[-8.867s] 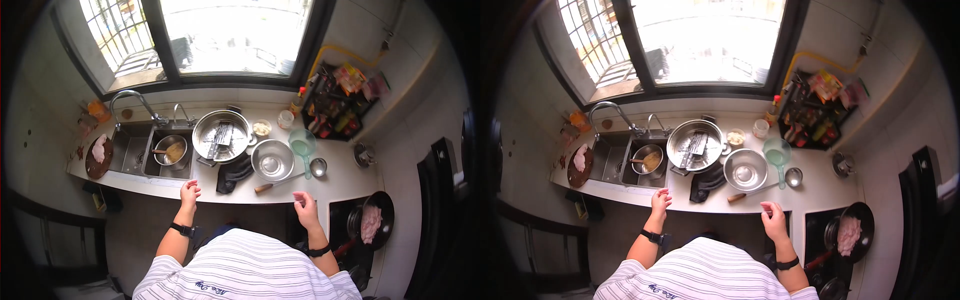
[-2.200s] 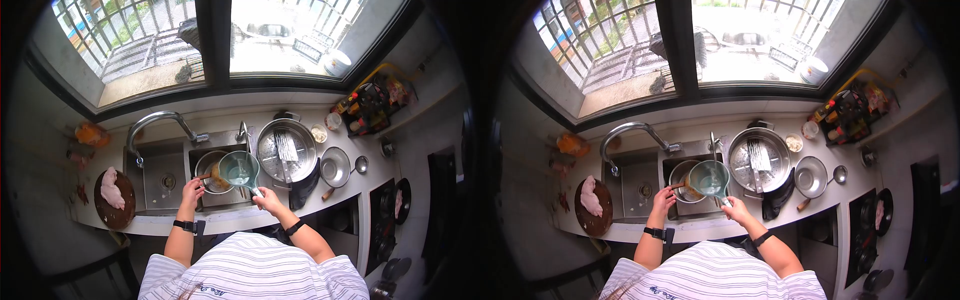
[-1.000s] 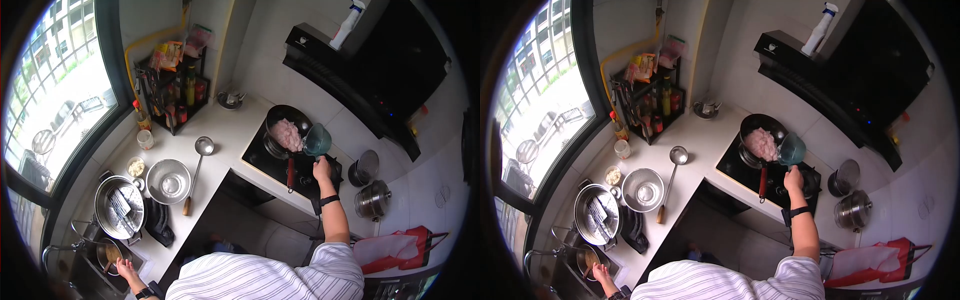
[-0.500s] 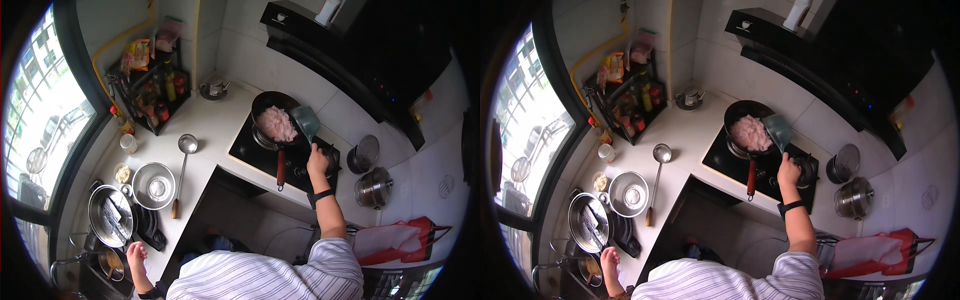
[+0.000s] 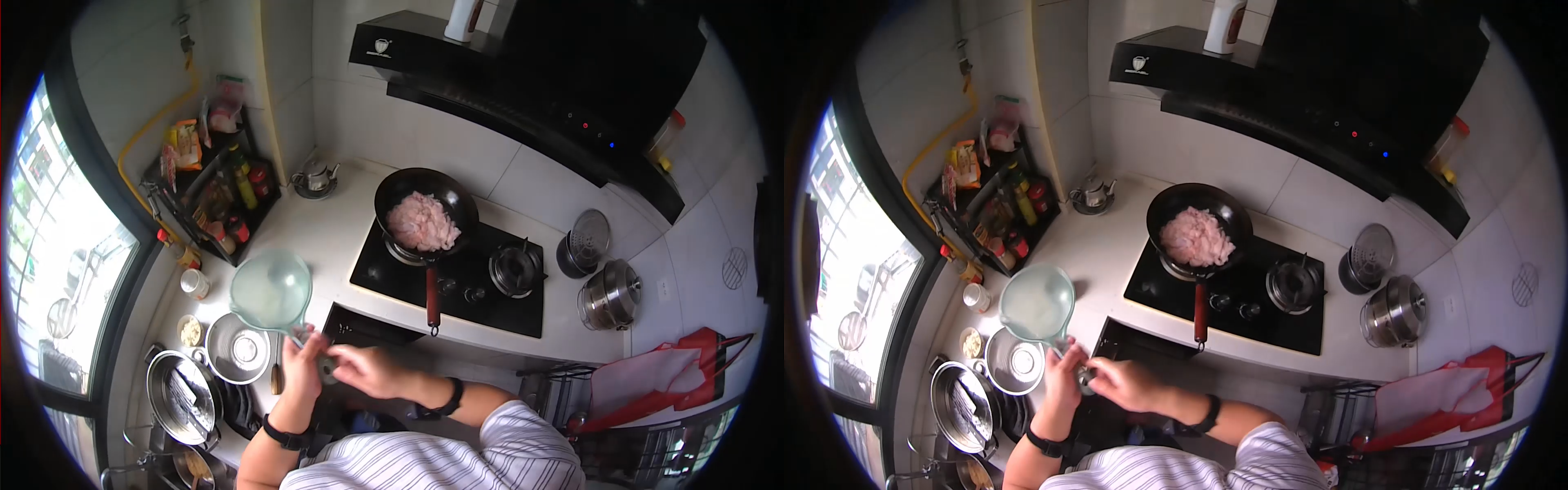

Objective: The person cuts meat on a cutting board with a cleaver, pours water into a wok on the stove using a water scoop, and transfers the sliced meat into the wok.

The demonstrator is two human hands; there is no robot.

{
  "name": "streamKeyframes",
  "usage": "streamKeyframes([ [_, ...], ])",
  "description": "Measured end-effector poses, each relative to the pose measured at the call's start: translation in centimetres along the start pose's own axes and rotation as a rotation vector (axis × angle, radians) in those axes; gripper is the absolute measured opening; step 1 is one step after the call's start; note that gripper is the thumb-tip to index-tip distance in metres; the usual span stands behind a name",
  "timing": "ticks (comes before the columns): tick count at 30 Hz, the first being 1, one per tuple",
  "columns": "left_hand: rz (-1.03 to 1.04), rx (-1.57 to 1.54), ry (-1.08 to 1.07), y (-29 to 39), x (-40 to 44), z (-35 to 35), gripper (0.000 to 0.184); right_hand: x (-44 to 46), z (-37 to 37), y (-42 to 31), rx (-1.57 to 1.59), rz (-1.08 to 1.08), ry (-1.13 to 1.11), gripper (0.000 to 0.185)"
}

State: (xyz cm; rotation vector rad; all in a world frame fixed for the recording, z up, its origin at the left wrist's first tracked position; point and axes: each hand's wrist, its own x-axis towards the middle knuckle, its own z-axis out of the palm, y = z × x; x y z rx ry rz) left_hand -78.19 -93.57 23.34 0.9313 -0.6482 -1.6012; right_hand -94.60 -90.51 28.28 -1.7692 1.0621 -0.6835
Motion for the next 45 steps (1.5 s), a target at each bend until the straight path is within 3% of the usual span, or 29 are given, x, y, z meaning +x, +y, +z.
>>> streamKeyframes([
  [2, -0.111, 0.005, 0.170, 1.5, -0.5, -1.0, 0.018, -1.3, -5.4, 3.3, -0.055, -0.062, 0.408, 0.023],
  [3, -0.125, 0.073, 0.195, 1.7, -1.0, -2.5, 0.017, -1.4, -8.8, 6.4, -0.034, -0.076, 0.778, 0.021],
  [4, -0.148, 0.107, 0.191, 2.1, -1.4, -4.3, 0.016, -2.0, -12.8, 8.1, -0.266, 0.224, 0.980, 0.019],
  [5, -0.186, 0.179, 0.170, 3.1, -2.2, -5.5, 0.015, -2.6, -15.8, 13.4, -0.531, 0.305, 1.081, 0.015],
  [6, -0.180, 0.226, 0.131, 4.2, -3.4, -6.2, 0.015, -3.3, -18.0, 20.0, -0.674, 0.404, 1.039, 0.012],
  [8, -0.216, 0.309, 0.134, 6.2, -5.5, -7.4, 0.021, -4.4, -19.2, 28.9, -0.884, 0.519, 0.721, 0.016],
  [10, -0.264, 0.398, 0.134, 7.1, -7.8, -9.8, 0.022, -4.6, -17.6, 29.5, -1.007, 0.553, 0.521, 0.030],
  [13, -0.324, 0.428, 0.236, 8.8, -11.5, -11.2, 0.019, -3.8, -17.6, 36.3, -0.903, 0.641, 0.432, 0.040],
  [16, -0.322, 0.383, 0.369, 9.7, -14.7, -12.7, 0.017, -2.9, -18.0, 36.5, -0.881, 0.720, 0.360, 0.034],
  [17, -0.316, 0.390, 0.408, 9.7, -15.5, -13.3, 0.017, -2.9, -17.9, 35.9, -0.925, 0.708, 0.344, 0.024],
  [24, -0.251, 0.327, 0.602, 8.8, -19.9, -16.2, 0.020, -2.8, -16.1, 35.5, -0.889, 0.845, 0.496, 0.030],
  [27, -0.304, 0.217, 0.712, 8.6, -22.0, -17.2, 0.017, -3.6, -11.9, 33.6, -0.607, 0.668, 0.886, 0.036],
  [28, -0.271, 0.159, 0.715, 8.4, -22.9, -17.7, 0.017, -4.6, -10.9, 38.0, -0.415, 0.734, 0.974, 0.034],
  [29, -0.279, 0.129, 0.729, 8.3, -23.9, -18.5, 0.018, -5.7, -7.7, 37.4, -0.443, 0.699, 0.948, 0.028],
  [32, -0.178, -0.068, 0.774, 7.3, -26.9, -21.0, 0.019, -7.1, 3.4, 33.2, -0.509, 0.627, 0.439, 0.014],
  [34, -0.100, -0.153, 0.847, 6.6, -28.4, -22.6, 0.017, -5.6, 9.3, 26.0, 0.061, 0.696, 0.053, 0.012],
  [38, 0.016, -0.197, 0.991, 5.2, -30.1, -28.9, 0.013, 1.2, 17.5, 13.6, 0.023, 0.096, -0.364, 0.011],
  [41, 0.111, -0.171, 1.015, 3.7, -29.5, -36.1, 0.012, 6.2, 22.8, 6.7, 0.052, 0.008, -0.594, 0.014],
  [45, 0.149, -0.181, 1.064, 3.9, -27.8, -41.7, 0.018, 9.7, 31.8, 0.1, 0.282, 0.100, -0.974, 0.018],
])
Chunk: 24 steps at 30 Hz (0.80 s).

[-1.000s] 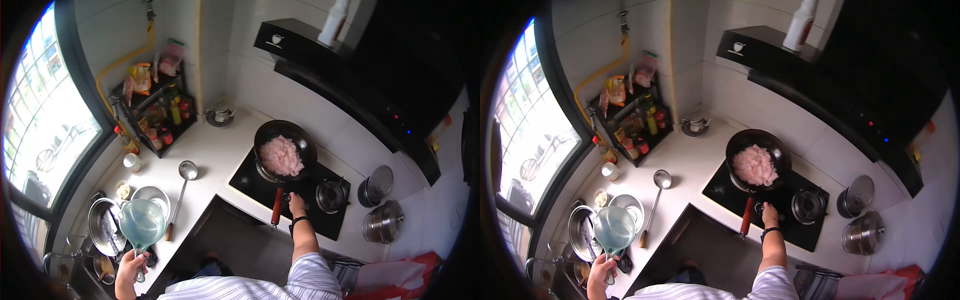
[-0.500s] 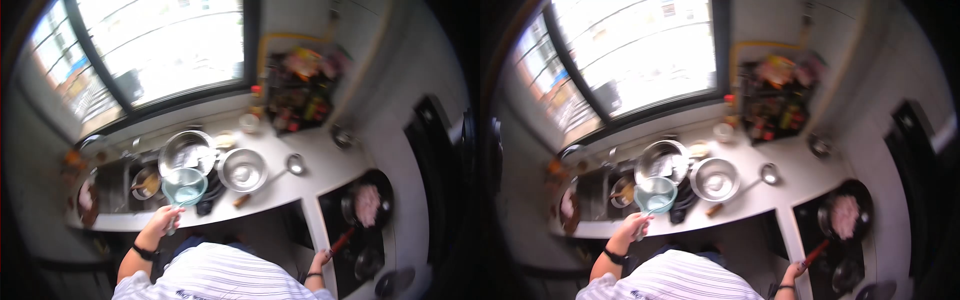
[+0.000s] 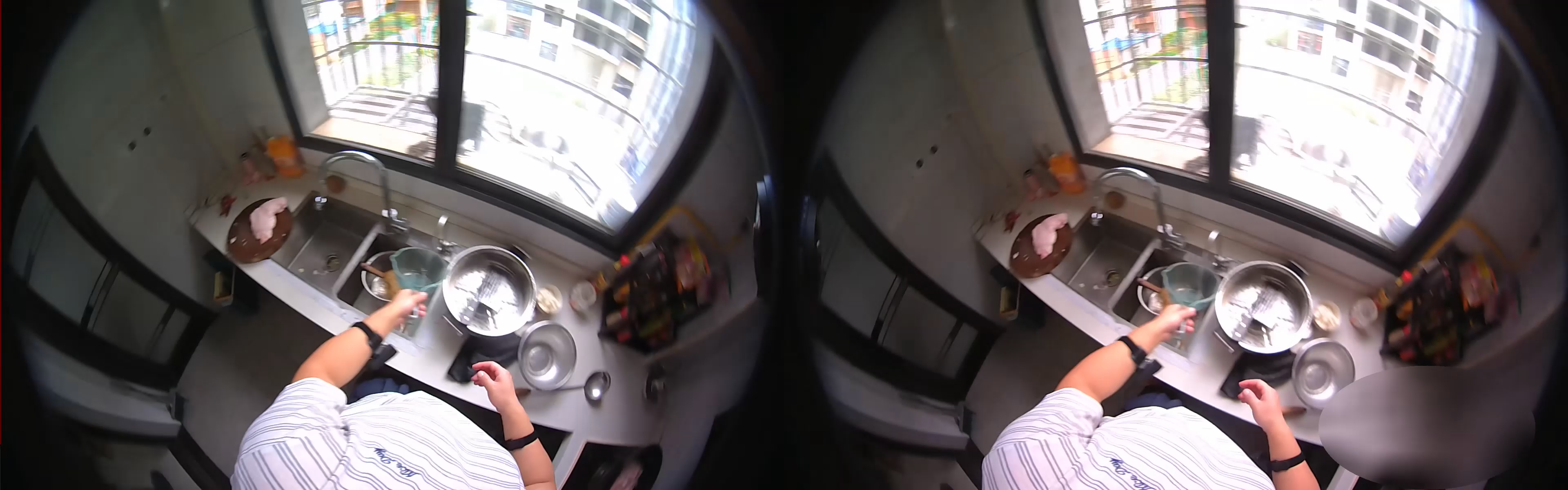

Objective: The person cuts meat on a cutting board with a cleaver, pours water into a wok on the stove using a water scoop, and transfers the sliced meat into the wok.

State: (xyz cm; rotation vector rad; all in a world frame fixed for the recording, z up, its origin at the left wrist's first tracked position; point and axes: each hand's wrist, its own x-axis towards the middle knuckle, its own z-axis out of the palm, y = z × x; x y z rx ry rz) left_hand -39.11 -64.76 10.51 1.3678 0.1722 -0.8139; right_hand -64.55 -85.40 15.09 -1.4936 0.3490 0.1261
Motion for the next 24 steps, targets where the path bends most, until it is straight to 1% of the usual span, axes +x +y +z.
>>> streamKeyframes([
  [1, 0.010, -0.006, -0.002, -0.3, 1.4, -0.2, 0.019, 2.2, 1.2, -0.9, -0.007, 0.060, -0.076, 0.024],
  [3, 0.038, 0.068, -0.072, -0.5, 3.0, -0.7, 0.022, 6.6, 4.1, -2.1, 0.079, 0.126, -0.137, 0.029],
  [4, 0.051, 0.083, -0.088, -0.5, 3.1, -0.9, 0.023, 8.9, 5.5, -1.9, 0.148, 0.154, -0.149, 0.035],
  [6, 0.081, 0.106, -0.126, -0.2, 3.0, -1.5, 0.024, 13.4, 8.6, -1.4, 0.268, 0.235, -0.061, 0.038],
  [7, 0.061, 0.152, -0.142, -0.3, 3.5, -2.2, 0.023, 15.8, 10.1, -1.0, 0.355, 0.284, -0.012, 0.038],
  [9, 0.118, 0.245, -0.133, -1.4, 4.8, -3.7, 0.020, 19.6, 12.9, -0.1, 0.470, 0.321, 0.028, 0.027],
  [11, 0.165, 0.191, -0.203, -2.1, 5.1, -5.2, 0.027, 23.6, 13.6, 2.7, 0.696, 0.322, -0.169, 0.025],
  [12, 0.185, 0.189, -0.289, -2.5, 5.3, -6.0, 0.025, 24.5, 15.5, 1.2, 0.547, 0.372, 0.008, 0.026],
  [13, 0.106, 0.341, -0.388, 2.0, 2.3, -6.9, 0.027, 24.4, 16.7, -1.7, 0.496, 0.445, -0.047, 0.022],
  [15, 0.461, 0.468, -0.391, -0.1, 4.3, -9.0, 0.029, 26.1, 19.4, -0.9, 0.642, 0.442, 0.259, 0.018],
  [17, -0.185, 0.548, -0.739, 3.6, 4.8, -11.7, 0.031, 26.1, 18.9, -0.7, 0.638, 0.387, 0.196, 0.013],
  [19, -0.121, 0.569, -0.706, 5.3, 5.6, -13.9, 0.024, 26.0, 18.4, -0.4, 0.597, 0.399, 0.217, 0.009],
  [20, -0.063, 0.590, -0.589, 6.2, 6.4, -14.6, 0.021, 25.9, 18.1, -0.2, 0.657, 0.395, 0.185, 0.008],
  [21, -0.001, 0.605, -0.468, 6.9, 7.3, -15.0, 0.017, 25.6, 18.0, 0.2, 0.667, 0.394, 0.216, 0.008],
  [23, 0.144, 0.389, -0.264, 6.0, 10.6, -15.2, 0.010, 25.3, 17.7, 0.7, 0.553, 0.359, 0.228, 0.010],
  [24, 0.170, 0.288, -0.234, 6.7, 11.3, -14.4, 0.008, 25.0, 17.7, 1.0, 0.495, 0.352, 0.238, 0.010],
])
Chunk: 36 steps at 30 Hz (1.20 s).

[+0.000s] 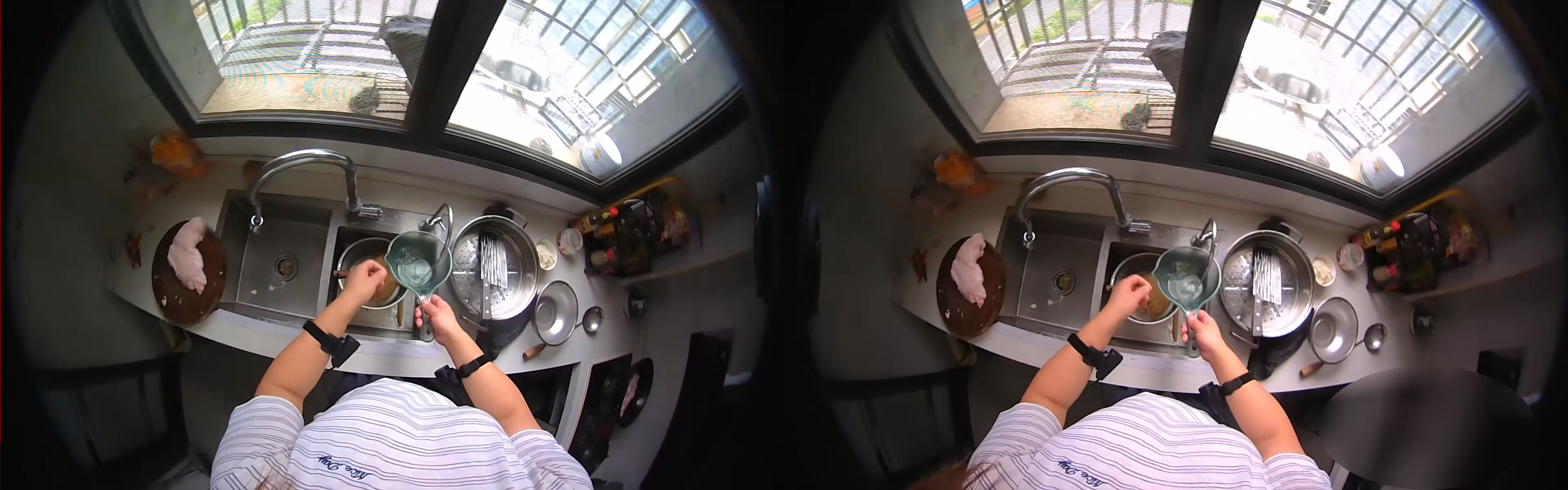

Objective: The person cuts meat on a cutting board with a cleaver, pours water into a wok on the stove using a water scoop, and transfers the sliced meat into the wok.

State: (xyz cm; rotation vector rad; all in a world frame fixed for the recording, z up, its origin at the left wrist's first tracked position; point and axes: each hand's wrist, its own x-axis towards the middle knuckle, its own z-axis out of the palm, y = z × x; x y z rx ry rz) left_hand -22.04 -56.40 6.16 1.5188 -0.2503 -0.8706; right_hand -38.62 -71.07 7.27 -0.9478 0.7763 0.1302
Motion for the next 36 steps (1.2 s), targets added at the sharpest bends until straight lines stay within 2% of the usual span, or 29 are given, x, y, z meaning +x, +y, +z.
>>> streamKeyframes([
  [2, -0.015, -0.126, 0.067, 3.1, 1.2, 1.0, 0.006, -0.6, -0.8, 1.0, -0.032, -0.018, -0.028, 0.009],
  [5, 0.018, -0.094, 0.101, 3.0, 4.9, 2.2, 0.007, -2.0, -1.5, 2.1, -0.033, 0.006, -0.048, 0.007],
  [6, 0.085, 0.045, 0.113, 2.6, 6.3, 2.3, 0.011, -2.4, -1.8, 2.6, -0.022, 0.018, -0.055, 0.008],
  [7, 0.086, 0.049, 0.102, 2.3, 7.7, 2.3, 0.011, -2.7, -2.2, 3.0, -0.012, 0.032, -0.061, 0.008],
  [9, 0.163, 0.379, 0.096, 1.0, 10.0, 2.2, 0.014, -3.4, -2.9, 3.2, -0.017, 0.048, -0.039, 0.008],
  [13, 0.029, 0.344, 0.137, -3.4, 11.9, 0.9, 0.015, -3.9, -3.8, 3.2, -0.029, 0.019, -0.049, 0.008],
  [17, -0.127, 0.247, 0.181, -2.4, 8.8, -0.2, 0.016, -4.0, -4.3, 2.5, -0.052, -0.003, -0.078, 0.007],
  [19, 0.252, 0.611, 0.451, -2.1, 8.1, -0.5, 0.016, -4.6, -4.1, 1.7, -0.057, -0.008, -0.054, 0.007],
  [21, 0.442, 0.555, 0.515, 1.7, 7.1, 0.5, 0.016, -4.8, -4.3, 1.3, -0.069, -0.031, -0.053, 0.006],
  [23, 0.543, 0.579, 0.416, 5.7, 6.0, 2.1, 0.018, -5.0, -4.4, 0.7, -0.139, -0.044, -0.065, 0.007],
  [25, 0.610, 0.582, 0.017, 7.3, 6.3, 3.4, 0.023, -5.4, -4.4, 0.4, -0.152, -0.040, -0.057, 0.007],
  [26, 0.565, 0.585, -0.192, 7.7, 6.6, 4.4, 0.028, -5.7, -4.5, 0.3, -0.164, -0.029, -0.056, 0.007],
  [27, 0.506, 0.653, -0.313, 7.5, 7.5, 5.1, 0.032, -6.1, -4.8, 0.3, -0.168, -0.033, -0.052, 0.007],
  [29, 0.651, 0.932, -0.478, 5.2, 10.9, 6.1, 0.040, -6.6, -5.5, 0.4, -0.171, -0.008, -0.102, 0.008],
  [31, 0.652, 1.089, -0.620, 4.8, 13.0, 7.5, 0.050, -6.8, -6.3, 0.7, -0.206, 0.001, -0.117, 0.009],
  [32, 0.606, 1.199, -0.726, 5.5, 13.7, 8.4, 0.056, -7.0, -6.6, 0.9, -0.213, 0.002, -0.121, 0.009],
  [33, 0.616, 1.201, -0.721, 4.6, 15.2, 9.1, 0.056, -7.3, -6.8, 0.7, -0.222, 0.003, -0.126, 0.009],
  [35, 0.544, 1.400, -0.844, 2.2, 18.7, 10.7, 0.054, -8.0, -7.1, 0.2, -0.195, 0.018, -0.135, 0.009],
  [36, 0.301, 1.425, -0.821, 1.8, 19.7, 11.9, 0.051, -8.3, -7.4, 0.3, -0.178, 0.026, -0.136, 0.009],
])
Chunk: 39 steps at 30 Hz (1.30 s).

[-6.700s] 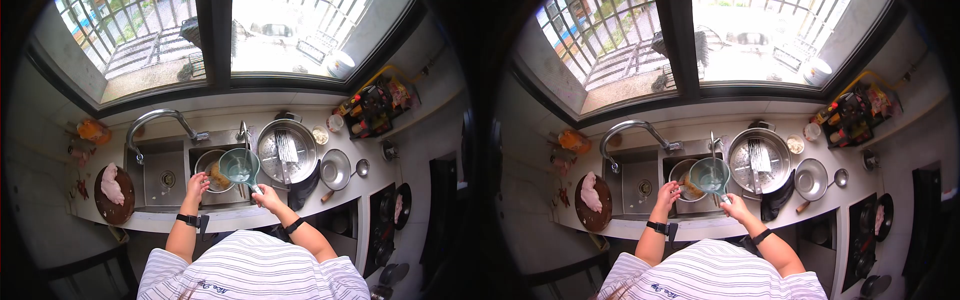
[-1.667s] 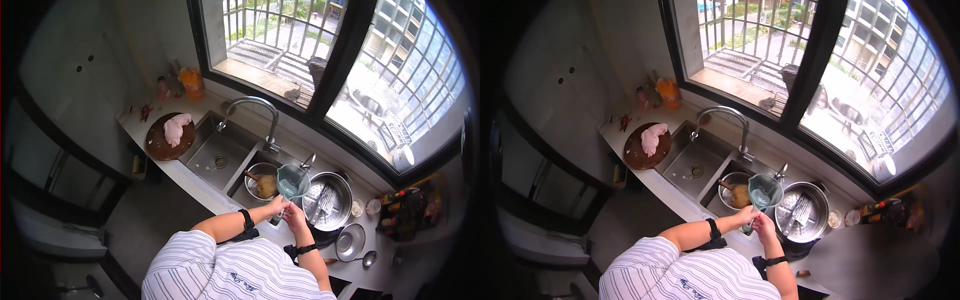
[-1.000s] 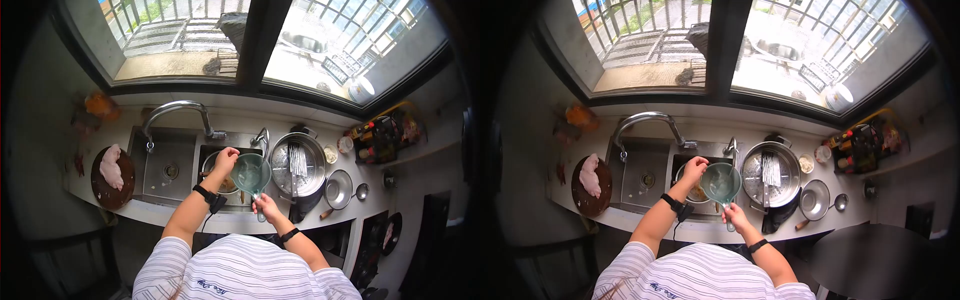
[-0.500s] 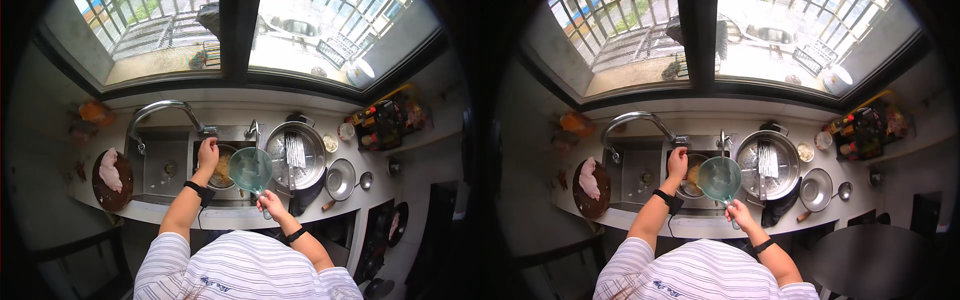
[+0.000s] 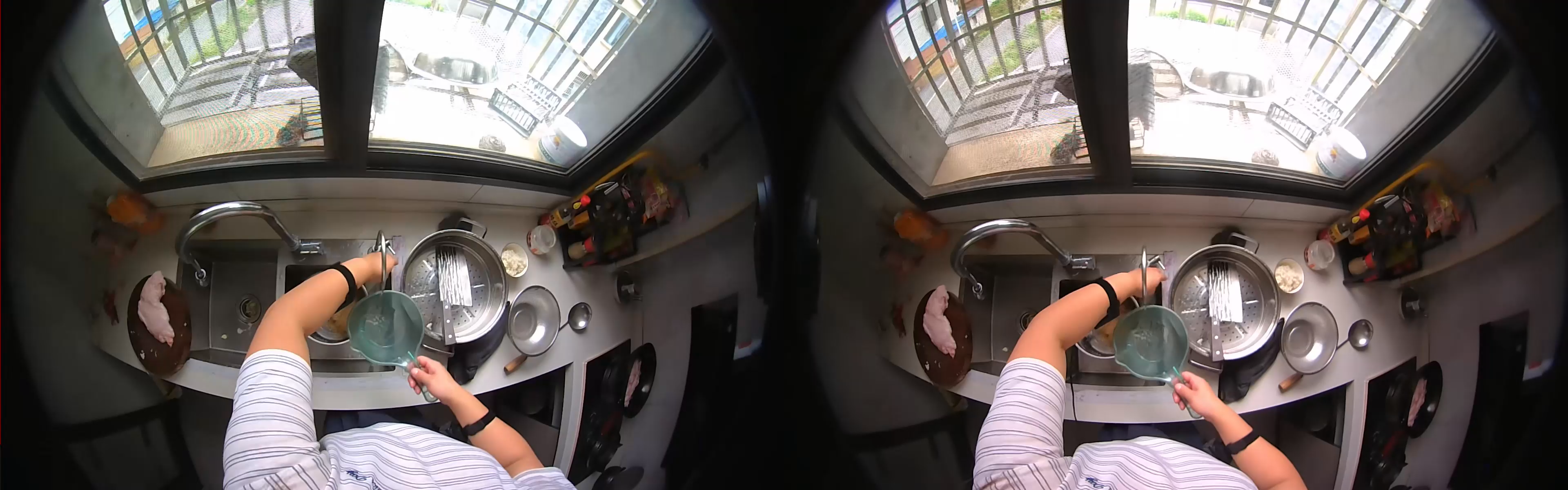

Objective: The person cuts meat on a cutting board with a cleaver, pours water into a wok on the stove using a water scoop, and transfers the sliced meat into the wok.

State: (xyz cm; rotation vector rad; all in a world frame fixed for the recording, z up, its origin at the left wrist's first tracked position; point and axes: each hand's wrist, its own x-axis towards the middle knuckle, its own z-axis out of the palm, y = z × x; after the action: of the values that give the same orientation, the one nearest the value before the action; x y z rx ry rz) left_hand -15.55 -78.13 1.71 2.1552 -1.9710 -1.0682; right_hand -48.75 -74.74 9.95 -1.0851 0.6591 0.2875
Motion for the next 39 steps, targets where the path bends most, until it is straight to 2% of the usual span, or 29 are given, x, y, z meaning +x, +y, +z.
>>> streamKeyframes([
  [1, -0.085, -0.154, 0.039, -0.2, 0.8, 0.4, 0.048, -0.3, -0.2, 0.1, 0.014, 0.013, -0.002, 0.009],
  [3, -0.106, -0.459, 0.196, -2.8, 3.7, 3.3, 0.046, -0.9, -0.4, 0.0, -0.035, 0.025, -0.009, 0.009],
  [4, -0.211, -0.698, 0.124, -2.9, 4.1, 3.8, 0.055, -1.1, -0.6, 0.2, -0.028, 0.027, -0.011, 0.009],
  [5, -0.216, -0.697, 0.119, -2.4, 4.1, 4.3, 0.055, -1.2, -0.7, 0.4, -0.033, 0.037, -0.015, 0.009],
  [7, -0.307, -1.281, 0.171, -1.1, 3.0, 4.0, 0.066, -0.9, -1.0, 0.6, -0.041, 0.037, -0.031, 0.009],
  [9, -0.304, -1.325, 0.163, -1.6, 2.6, 3.5, 0.073, -1.1, -1.6, 1.2, -0.054, 0.064, -0.029, 0.009],
  [12, 0.006, -1.609, 0.197, -3.3, 1.9, 4.2, 0.074, -0.7, -2.4, 1.4, -0.036, 0.060, -0.055, 0.009],
  [15, -0.009, -1.519, 0.300, -1.9, -0.1, 3.2, 0.071, 0.1, -2.3, 1.0, -0.045, 0.078, -0.092, 0.009],
  [17, 0.003, -1.613, 0.252, -1.3, -1.0, 2.3, 0.062, 1.2, -2.3, 0.8, -0.062, 0.069, -0.077, 0.008],
  [19, 0.031, -1.639, 0.300, -1.3, -1.1, 2.4, 0.055, 1.9, -2.2, 0.4, -0.086, 0.074, -0.094, 0.008],
  [20, -0.026, -1.649, 0.273, -1.3, -1.0, 2.1, 0.050, 2.3, -2.1, 0.1, -0.080, 0.083, -0.099, 0.009],
  [21, 0.020, -1.582, 0.253, -1.3, -1.2, 2.1, 0.049, 2.7, -1.9, -0.1, -0.072, 0.090, -0.101, 0.010],
  [27, -0.040, -1.616, 0.316, -1.3, 1.4, 2.3, 0.053, 3.8, -1.3, -0.4, -0.117, 0.056, -0.046, 0.008],
  [29, 0.025, -1.420, 0.329, -1.7, 2.9, 3.1, 0.076, 3.5, -0.8, 0.1, -0.136, 0.031, -0.035, 0.009],
  [32, -0.068, -1.272, 0.369, 0.7, -0.3, -0.3, 0.073, 3.7, 0.4, 0.0, -0.097, 0.025, 0.024, 0.007],
  [35, 0.042, -1.112, 0.400, 1.2, -1.7, -0.4, 0.064, 3.5, 2.1, 0.3, -0.103, 0.012, 0.117, 0.007],
  [37, 0.044, -0.529, 0.106, -0.5, -2.7, 1.4, 0.053, 3.4, 4.3, 0.4, -0.068, -0.010, 0.176, 0.008],
  [38, 0.088, -0.557, 0.061, -0.6, -6.3, 1.8, 0.037, 3.3, 6.0, 0.4, -0.032, -0.016, 0.196, 0.008],
  [39, 0.087, -0.430, 0.264, -0.6, -10.8, 2.4, 0.039, 3.5, 7.8, 0.2, 0.001, -0.026, 0.213, 0.008],
])
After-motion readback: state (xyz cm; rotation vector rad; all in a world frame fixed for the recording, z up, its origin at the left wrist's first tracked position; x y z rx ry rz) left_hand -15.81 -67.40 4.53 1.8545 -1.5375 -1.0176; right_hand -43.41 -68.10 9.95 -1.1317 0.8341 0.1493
